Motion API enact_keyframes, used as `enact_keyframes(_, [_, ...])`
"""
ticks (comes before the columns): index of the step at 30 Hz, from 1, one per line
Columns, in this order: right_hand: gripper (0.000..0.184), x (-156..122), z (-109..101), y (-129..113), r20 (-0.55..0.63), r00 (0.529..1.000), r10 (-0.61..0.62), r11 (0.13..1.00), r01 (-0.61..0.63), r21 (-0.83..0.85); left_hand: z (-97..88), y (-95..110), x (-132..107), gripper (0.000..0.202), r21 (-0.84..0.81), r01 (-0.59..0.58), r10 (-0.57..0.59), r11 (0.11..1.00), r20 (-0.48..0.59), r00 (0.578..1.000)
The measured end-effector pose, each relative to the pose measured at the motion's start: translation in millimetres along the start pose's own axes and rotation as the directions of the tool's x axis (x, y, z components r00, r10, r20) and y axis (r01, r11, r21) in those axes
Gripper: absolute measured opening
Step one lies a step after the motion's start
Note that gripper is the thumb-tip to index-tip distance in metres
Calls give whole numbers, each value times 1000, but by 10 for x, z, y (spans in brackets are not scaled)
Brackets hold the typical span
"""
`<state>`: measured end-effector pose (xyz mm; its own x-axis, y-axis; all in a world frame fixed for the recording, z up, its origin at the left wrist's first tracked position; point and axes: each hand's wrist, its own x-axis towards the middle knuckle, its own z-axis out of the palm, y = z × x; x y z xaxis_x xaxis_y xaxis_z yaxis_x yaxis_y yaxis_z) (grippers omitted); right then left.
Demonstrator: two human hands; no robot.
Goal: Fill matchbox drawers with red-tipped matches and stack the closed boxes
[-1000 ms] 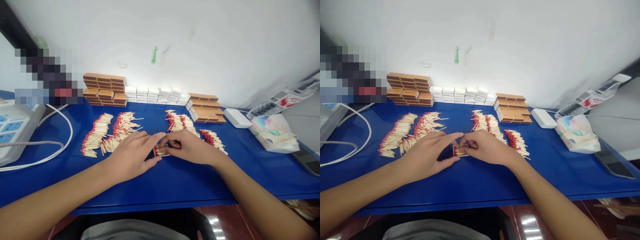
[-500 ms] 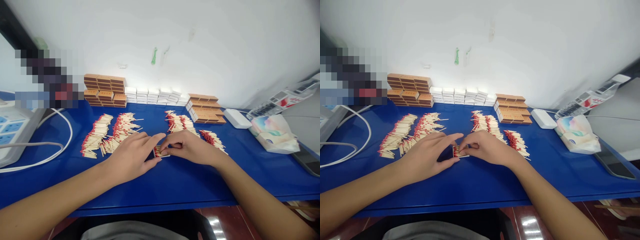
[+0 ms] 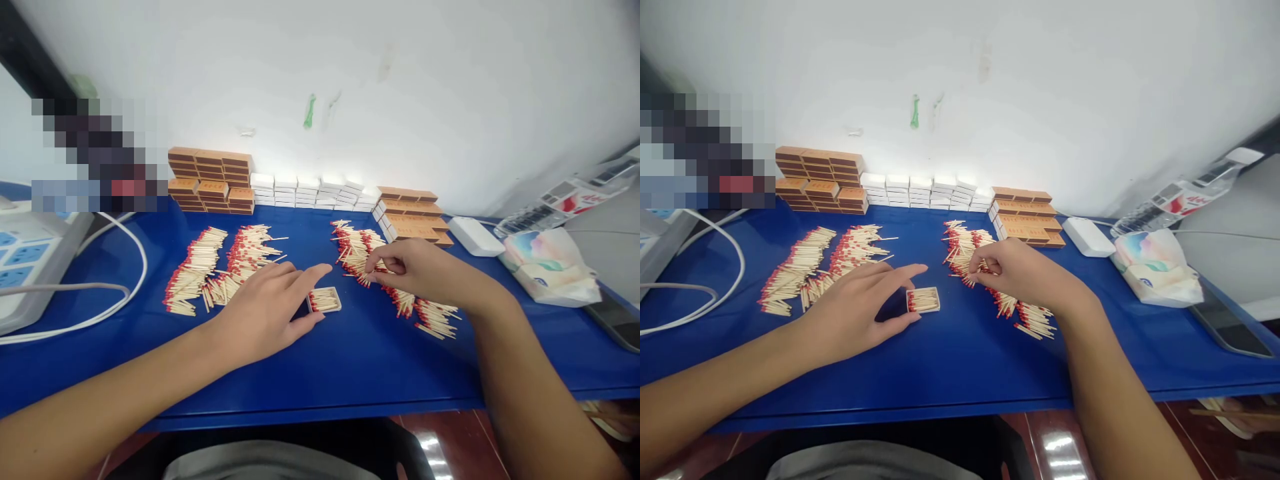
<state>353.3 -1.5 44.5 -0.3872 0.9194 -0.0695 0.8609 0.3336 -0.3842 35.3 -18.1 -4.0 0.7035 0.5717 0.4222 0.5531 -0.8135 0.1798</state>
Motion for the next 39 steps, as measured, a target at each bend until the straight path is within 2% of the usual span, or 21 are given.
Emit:
enact_keyframes(6, [17,-12,4,61,10,1000,4,1000,-4,-9,5,-9,1,61,7,0,0,1000,2,1000])
enact_keyframes(14, [22,63,73,-31,29,999,-33,999,32,30,9,-14,-3,61,-10,20,-20,1000,18,1000])
enact_keyframes(21, [23,125,175,-75,32,999,-34,999,35,-25,4,-11,4,61,5,9,-9,1000,14,1000])
enact_keyframes(32, [24,106,172,-142,-3,998,-60,998,60,28,6,-13,-2,62,5,17,-18,1000,16,1000])
enact_keyframes(39, [26,34,86,-110,95,994,-49,995,40,96,8,-8,5,61,11,-6,6,1000,-3,1000])
